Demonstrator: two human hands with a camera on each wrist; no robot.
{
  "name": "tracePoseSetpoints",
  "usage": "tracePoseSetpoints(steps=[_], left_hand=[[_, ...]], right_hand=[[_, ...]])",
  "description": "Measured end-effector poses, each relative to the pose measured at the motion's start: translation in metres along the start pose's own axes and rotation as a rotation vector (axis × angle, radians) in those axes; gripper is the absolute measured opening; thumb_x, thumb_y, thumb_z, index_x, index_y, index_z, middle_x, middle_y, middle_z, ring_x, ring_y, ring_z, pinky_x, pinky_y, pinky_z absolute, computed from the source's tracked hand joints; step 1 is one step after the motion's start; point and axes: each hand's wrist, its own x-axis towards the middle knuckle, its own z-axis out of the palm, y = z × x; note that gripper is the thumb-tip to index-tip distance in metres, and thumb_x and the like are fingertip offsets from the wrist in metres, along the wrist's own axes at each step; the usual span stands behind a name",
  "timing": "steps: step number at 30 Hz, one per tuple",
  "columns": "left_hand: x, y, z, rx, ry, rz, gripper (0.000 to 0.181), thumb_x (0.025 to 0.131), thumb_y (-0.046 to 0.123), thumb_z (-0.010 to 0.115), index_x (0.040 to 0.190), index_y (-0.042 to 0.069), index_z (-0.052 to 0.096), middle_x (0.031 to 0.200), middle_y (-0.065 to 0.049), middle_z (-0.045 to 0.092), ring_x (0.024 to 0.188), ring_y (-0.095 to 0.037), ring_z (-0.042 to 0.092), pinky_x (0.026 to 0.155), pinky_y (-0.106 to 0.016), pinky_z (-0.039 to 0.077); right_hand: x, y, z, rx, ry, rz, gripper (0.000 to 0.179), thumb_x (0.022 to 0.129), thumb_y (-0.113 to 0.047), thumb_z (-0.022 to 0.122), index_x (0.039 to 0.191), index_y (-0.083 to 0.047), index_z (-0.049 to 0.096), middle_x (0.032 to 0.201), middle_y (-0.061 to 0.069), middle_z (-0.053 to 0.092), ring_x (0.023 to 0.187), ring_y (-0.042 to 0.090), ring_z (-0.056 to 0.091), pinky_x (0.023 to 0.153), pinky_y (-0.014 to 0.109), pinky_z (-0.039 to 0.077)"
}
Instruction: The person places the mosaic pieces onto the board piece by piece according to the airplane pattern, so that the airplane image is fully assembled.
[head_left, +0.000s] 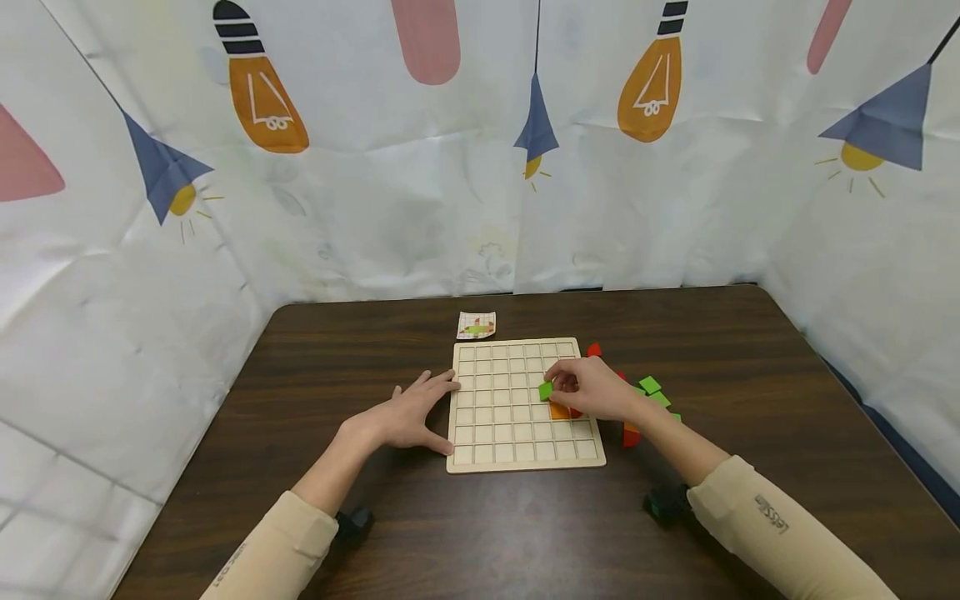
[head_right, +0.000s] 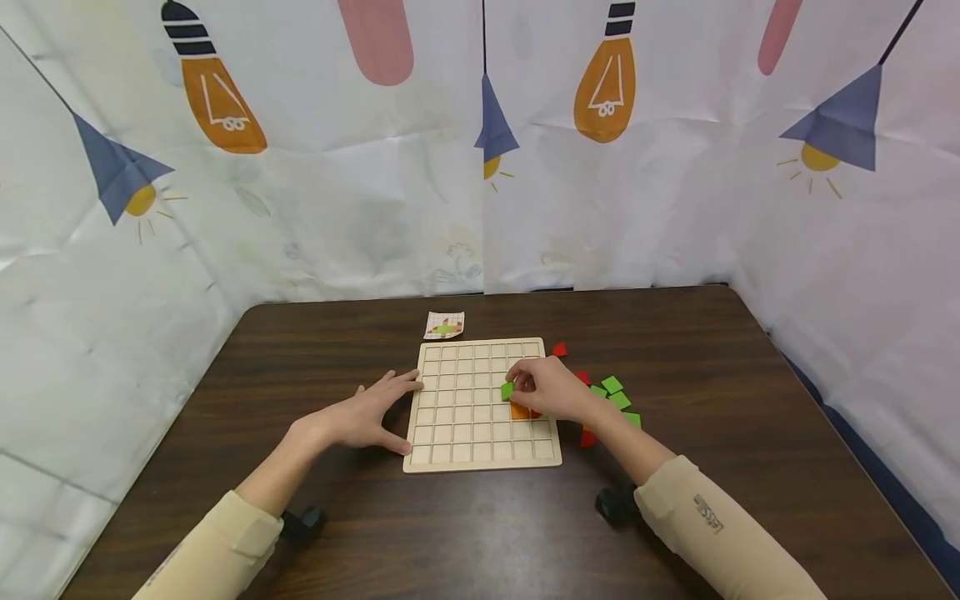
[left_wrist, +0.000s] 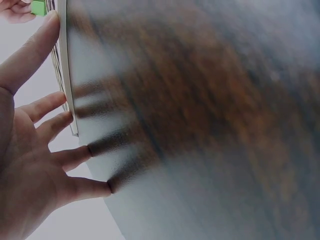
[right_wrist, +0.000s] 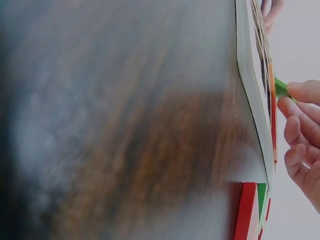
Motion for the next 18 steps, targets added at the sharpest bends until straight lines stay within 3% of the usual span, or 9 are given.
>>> tracePoseSetpoints(steps=[18], left_hand=[[0.0006,0.0016,0.0011,0.000,-0.006,-0.003,0.098,0.083,0.040,0.087,0.161,0.011,0.035,0.171,-0.010,0.014,0.155,-0.042,0.002,0.110,-0.080,0.004]], right_hand=[[0.0050,-0.0103,0.0030,-0.021,-0.032,0.002,0.019,0.093,-0.009,0.075,0.111,-0.004,0.072,0.085,-0.006,0.063,0.076,0.011,0.057,0.070,0.030,0.051]])
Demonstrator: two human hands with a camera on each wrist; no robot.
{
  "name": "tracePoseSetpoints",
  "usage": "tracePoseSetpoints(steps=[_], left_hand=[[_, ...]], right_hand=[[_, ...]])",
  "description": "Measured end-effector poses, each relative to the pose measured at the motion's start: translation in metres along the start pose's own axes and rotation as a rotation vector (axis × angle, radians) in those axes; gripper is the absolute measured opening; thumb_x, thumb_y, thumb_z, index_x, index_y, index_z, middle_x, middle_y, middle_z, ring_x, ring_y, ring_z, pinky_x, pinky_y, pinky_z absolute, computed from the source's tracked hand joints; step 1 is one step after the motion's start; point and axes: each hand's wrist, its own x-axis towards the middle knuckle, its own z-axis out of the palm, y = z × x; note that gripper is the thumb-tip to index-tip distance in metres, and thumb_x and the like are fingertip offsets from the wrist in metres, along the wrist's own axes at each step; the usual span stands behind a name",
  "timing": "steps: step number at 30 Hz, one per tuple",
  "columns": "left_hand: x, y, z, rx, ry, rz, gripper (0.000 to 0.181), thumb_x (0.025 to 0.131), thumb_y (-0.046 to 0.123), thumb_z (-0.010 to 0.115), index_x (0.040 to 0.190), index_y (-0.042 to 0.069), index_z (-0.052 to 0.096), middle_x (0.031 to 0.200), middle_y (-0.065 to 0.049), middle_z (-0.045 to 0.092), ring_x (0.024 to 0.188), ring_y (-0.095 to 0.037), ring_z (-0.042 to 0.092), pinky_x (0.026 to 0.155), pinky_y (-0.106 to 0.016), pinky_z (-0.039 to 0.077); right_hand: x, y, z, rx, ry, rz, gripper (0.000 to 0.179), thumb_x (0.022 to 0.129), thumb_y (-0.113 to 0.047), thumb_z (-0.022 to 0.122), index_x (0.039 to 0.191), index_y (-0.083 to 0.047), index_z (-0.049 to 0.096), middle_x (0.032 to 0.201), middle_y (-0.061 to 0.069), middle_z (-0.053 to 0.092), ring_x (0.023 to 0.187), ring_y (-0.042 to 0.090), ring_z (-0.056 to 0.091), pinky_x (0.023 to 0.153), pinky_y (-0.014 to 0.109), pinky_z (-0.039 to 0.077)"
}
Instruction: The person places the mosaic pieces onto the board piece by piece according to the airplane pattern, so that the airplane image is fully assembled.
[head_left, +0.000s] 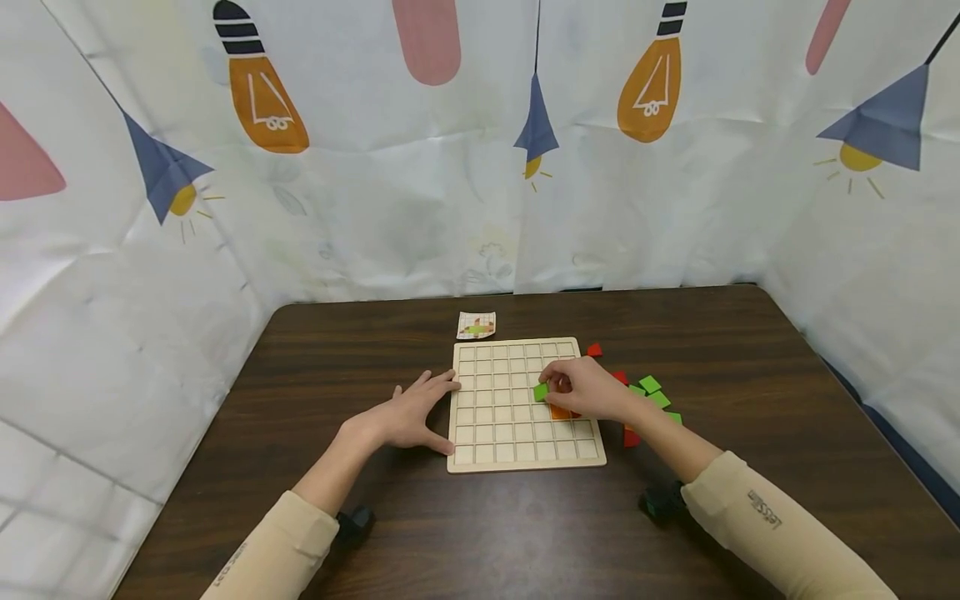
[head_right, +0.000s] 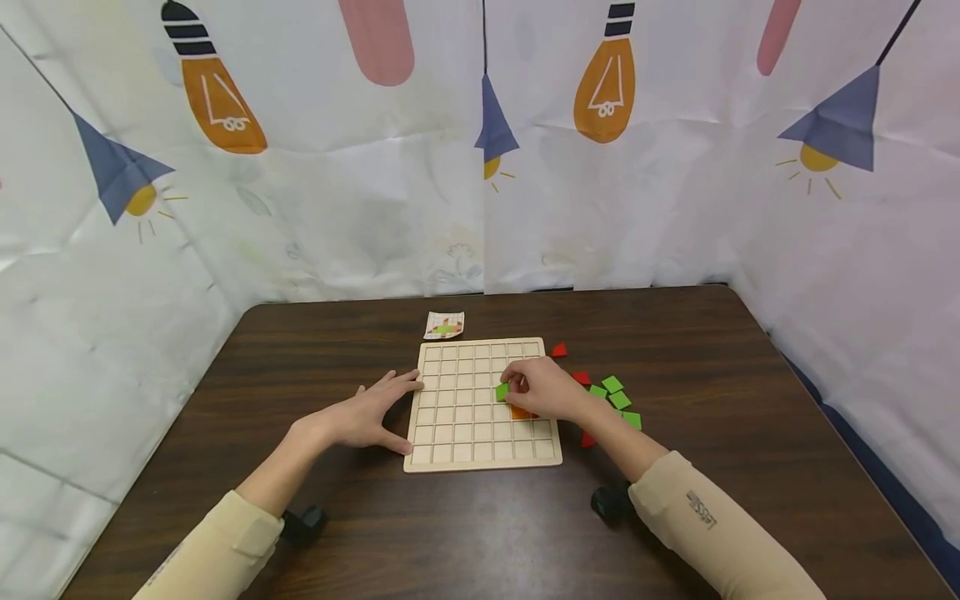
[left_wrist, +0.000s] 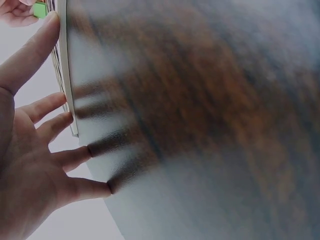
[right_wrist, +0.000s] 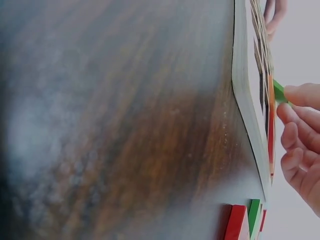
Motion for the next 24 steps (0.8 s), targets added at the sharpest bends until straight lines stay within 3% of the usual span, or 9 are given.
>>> tracePoseSetpoints(steps=[15,24], left_hand=[[0.0002,-0.0022,0.0001,-0.002,0.007,-0.004,0.099,0.082,0.042,0.088,0.160,0.012,0.035,0.171,-0.009,0.014,0.155,-0.041,0.003,0.110,-0.080,0.004],[-0.0005,-0.0007,-0.0004,-0.005,0.001,0.000,0.099,0.083,0.041,0.087,0.161,0.011,0.035,0.171,-0.010,0.014,0.155,-0.042,0.003,0.110,-0.079,0.004]], right_hand=[[0.0035,0.0053,0.0049,-0.006,-0.013,-0.007,0.019,0.093,-0.009,0.077,0.111,-0.004,0.072,0.084,-0.007,0.062,0.078,0.011,0.057,0.074,0.031,0.052],[-0.0037,0.0092,-0.0029,0.008,0.014,-0.021,0.020,0.092,-0.007,0.077,0.111,-0.003,0.071,0.086,-0.007,0.062,0.077,0.012,0.057,0.071,0.030,0.051]])
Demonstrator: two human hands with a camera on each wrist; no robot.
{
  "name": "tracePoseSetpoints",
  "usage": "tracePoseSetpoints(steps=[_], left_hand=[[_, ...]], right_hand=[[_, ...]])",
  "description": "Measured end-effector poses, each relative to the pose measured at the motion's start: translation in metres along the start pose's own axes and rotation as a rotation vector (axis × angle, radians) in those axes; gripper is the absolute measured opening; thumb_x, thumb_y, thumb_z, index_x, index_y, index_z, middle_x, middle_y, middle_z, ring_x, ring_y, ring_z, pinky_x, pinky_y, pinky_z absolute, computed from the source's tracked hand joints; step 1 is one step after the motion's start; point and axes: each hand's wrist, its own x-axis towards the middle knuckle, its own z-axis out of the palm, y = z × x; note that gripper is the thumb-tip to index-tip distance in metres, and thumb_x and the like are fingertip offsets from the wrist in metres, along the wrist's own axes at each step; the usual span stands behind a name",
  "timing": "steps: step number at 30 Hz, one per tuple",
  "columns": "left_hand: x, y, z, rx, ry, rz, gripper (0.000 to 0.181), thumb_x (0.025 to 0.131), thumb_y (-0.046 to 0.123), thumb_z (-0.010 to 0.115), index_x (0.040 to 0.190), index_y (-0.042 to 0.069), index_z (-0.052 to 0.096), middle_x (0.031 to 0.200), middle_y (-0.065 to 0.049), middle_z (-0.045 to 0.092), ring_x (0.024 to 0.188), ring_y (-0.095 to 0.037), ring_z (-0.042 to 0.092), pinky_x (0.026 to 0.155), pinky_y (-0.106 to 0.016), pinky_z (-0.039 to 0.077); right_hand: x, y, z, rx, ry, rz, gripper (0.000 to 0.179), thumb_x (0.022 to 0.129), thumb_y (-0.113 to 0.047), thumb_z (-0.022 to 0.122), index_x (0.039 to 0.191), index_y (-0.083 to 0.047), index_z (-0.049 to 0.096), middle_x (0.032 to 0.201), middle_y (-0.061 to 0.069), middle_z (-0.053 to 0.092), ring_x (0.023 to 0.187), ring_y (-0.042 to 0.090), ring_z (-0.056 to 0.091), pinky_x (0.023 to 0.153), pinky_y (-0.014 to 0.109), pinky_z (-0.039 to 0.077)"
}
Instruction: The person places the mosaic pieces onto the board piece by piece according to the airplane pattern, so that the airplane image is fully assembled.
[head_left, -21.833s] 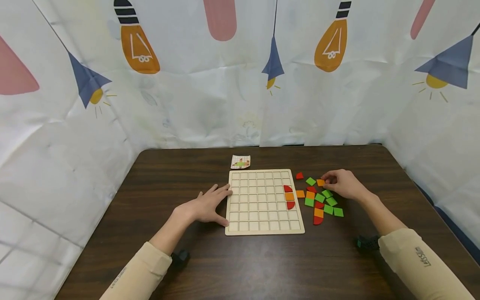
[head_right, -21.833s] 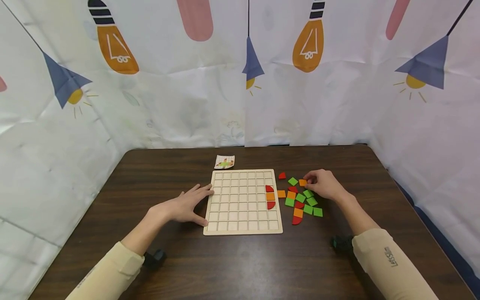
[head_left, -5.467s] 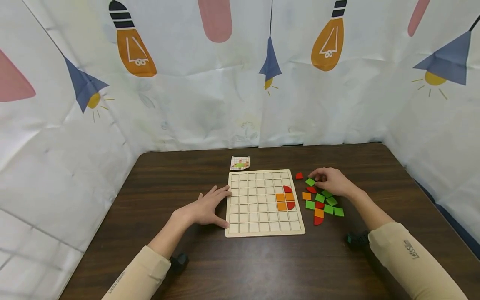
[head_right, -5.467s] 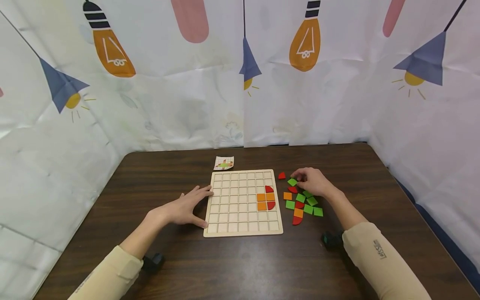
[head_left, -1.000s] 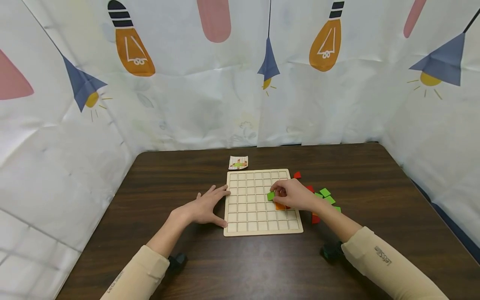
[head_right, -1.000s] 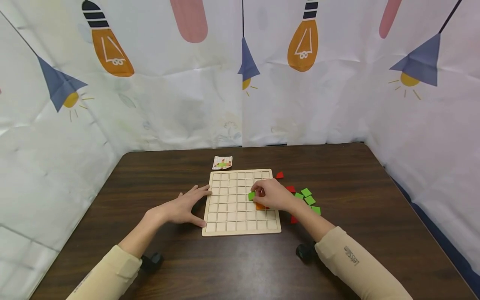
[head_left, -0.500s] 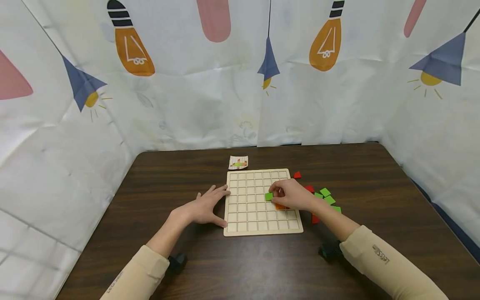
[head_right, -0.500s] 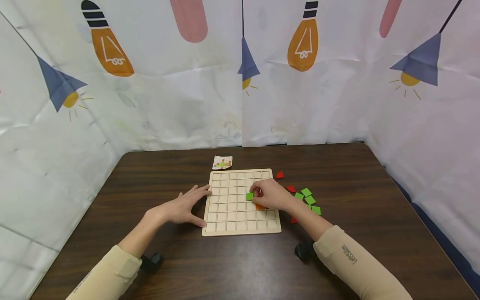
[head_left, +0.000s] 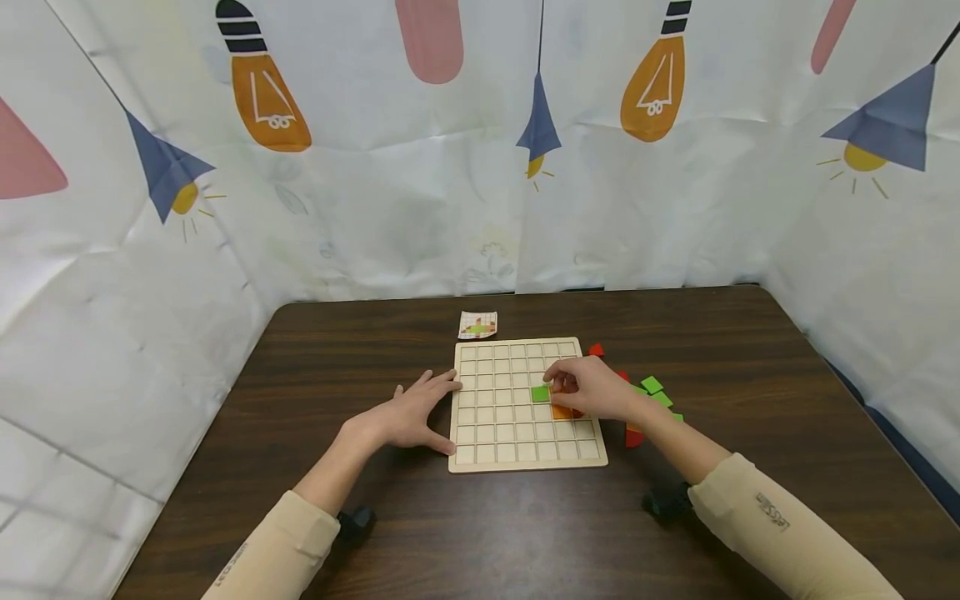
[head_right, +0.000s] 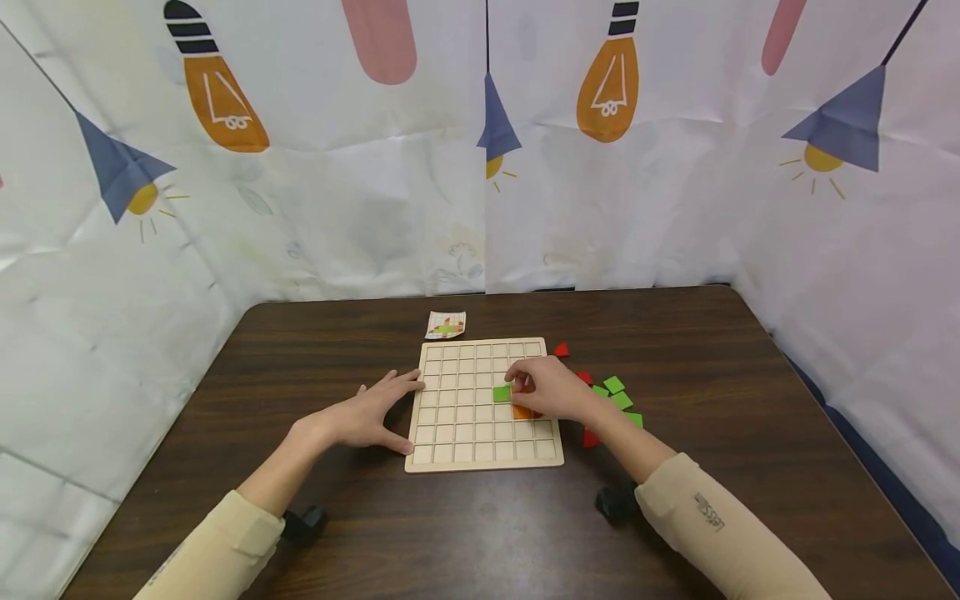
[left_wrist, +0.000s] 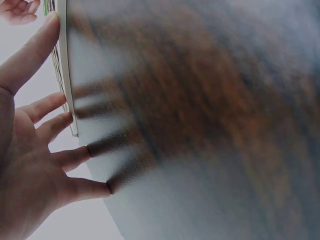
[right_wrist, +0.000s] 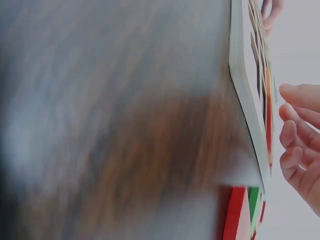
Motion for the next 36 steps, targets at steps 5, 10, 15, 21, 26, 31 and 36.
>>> tracePoseSetpoints(steps=[5,10,15,21,26,31,36], left_hand=[[-0.001,0.000,-0.001,-0.005,-0.004,-0.001,0.097,0.084,0.040,0.087,0.160,0.010,0.035,0.170,-0.011,0.014,0.155,-0.043,0.003,0.109,-0.080,0.004],[0.000,0.001,-0.001,0.000,-0.007,-0.009,0.097,0.084,0.041,0.087,0.160,0.011,0.035,0.171,-0.010,0.014,0.155,-0.042,0.002,0.110,-0.079,0.004],[0.000,0.002,-0.001,0.001,-0.004,-0.011,0.097,0.084,0.040,0.087,0.160,0.012,0.035,0.171,-0.010,0.014,0.155,-0.041,0.002,0.110,-0.079,0.004],[0.000,0.003,-0.001,0.004,-0.003,-0.016,0.098,0.083,0.041,0.087,0.160,0.012,0.035,0.171,-0.009,0.015,0.155,-0.041,0.003,0.110,-0.079,0.004],[0.000,0.002,-0.001,0.005,-0.004,-0.014,0.097,0.083,0.040,0.087,0.160,0.012,0.035,0.171,-0.009,0.015,0.155,-0.041,0.003,0.110,-0.079,0.005],[0.000,0.002,-0.001,0.009,-0.007,-0.015,0.097,0.083,0.041,0.087,0.160,0.012,0.035,0.171,-0.009,0.014,0.155,-0.040,0.002,0.110,-0.079,0.004],[-0.001,0.002,-0.001,0.011,-0.006,-0.013,0.097,0.084,0.041,0.087,0.160,0.013,0.035,0.171,-0.009,0.014,0.155,-0.040,0.002,0.110,-0.079,0.004]], right_hand=[[-0.010,0.011,-0.013,0.025,0.010,0.030,0.020,0.095,-0.010,0.076,0.113,-0.004,0.071,0.087,-0.006,0.064,0.076,0.012,0.058,0.068,0.030,0.051],[-0.024,0.025,-0.030,0.010,0.036,0.071,0.018,0.097,-0.010,0.073,0.113,-0.004,0.072,0.089,-0.005,0.064,0.075,0.014,0.059,0.067,0.030,0.052],[-0.038,0.040,-0.045,-0.005,0.071,0.112,0.018,0.097,-0.012,0.072,0.114,-0.004,0.072,0.090,-0.004,0.066,0.078,0.015,0.060,0.069,0.031,0.053],[-0.053,0.054,-0.061,-0.047,0.095,0.166,0.019,0.098,-0.013,0.071,0.115,-0.004,0.072,0.090,-0.003,0.066,0.078,0.016,0.061,0.068,0.032,0.053],[-0.065,0.063,-0.073,-0.068,0.100,0.195,0.019,0.099,-0.011,0.070,0.115,-0.002,0.071,0.092,-0.001,0.066,0.077,0.017,0.059,0.066,0.031,0.051],[-0.074,0.070,-0.082,-0.088,0.080,0.226,0.018,0.099,-0.009,0.068,0.114,-0.001,0.073,0.093,0.000,0.067,0.077,0.017,0.058,0.066,0.033,0.050],[-0.079,0.075,-0.084,-0.072,0.049,0.263,0.017,0.097,-0.008,0.070,0.113,-0.002,0.073,0.087,0.000,0.064,0.072,0.018,0.054,0.063,0.033,0.046]])
